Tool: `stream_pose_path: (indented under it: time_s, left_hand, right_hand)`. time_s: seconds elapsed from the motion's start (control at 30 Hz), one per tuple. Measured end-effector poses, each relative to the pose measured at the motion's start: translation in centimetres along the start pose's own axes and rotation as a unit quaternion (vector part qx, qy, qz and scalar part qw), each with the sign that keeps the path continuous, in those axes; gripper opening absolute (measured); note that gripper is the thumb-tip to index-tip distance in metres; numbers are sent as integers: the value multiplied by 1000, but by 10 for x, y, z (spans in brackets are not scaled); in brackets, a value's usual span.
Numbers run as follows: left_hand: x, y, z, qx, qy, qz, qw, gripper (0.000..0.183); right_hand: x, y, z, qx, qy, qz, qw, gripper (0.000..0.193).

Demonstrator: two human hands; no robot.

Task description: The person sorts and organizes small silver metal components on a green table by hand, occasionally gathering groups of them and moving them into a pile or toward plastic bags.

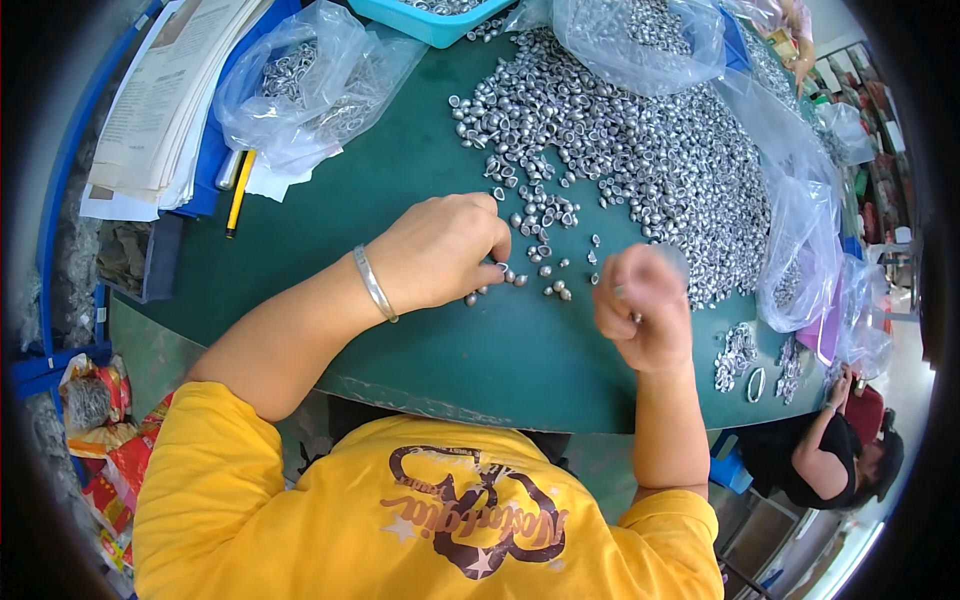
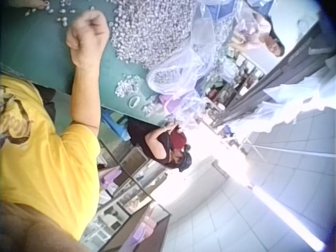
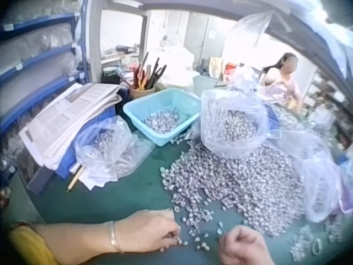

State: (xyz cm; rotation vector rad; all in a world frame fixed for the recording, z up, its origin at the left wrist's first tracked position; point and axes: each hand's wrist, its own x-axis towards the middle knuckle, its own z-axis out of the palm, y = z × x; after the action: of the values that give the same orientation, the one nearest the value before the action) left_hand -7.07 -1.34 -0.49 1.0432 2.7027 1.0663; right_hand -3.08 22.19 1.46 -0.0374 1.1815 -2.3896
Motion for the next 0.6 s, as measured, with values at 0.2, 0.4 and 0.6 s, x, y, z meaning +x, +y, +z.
stream_pose_path:
  time_s: [0.2, 0.4, 0.6]
  left_hand:
    - [10, 3, -4, -344, -8, -165, 924, 6]
    - [15, -2, -19, -671, -11, -261, 694, 8]
    - [5, 9, -7, -100, -42, -14, 994, 13]
  right_hand:
    - [16, 2, 15, -615, 38, -85, 783, 7]
    - [18, 11, 16, -623, 69, -120, 770, 8]
    - [17, -11, -5, -94, 72, 17, 993, 11]
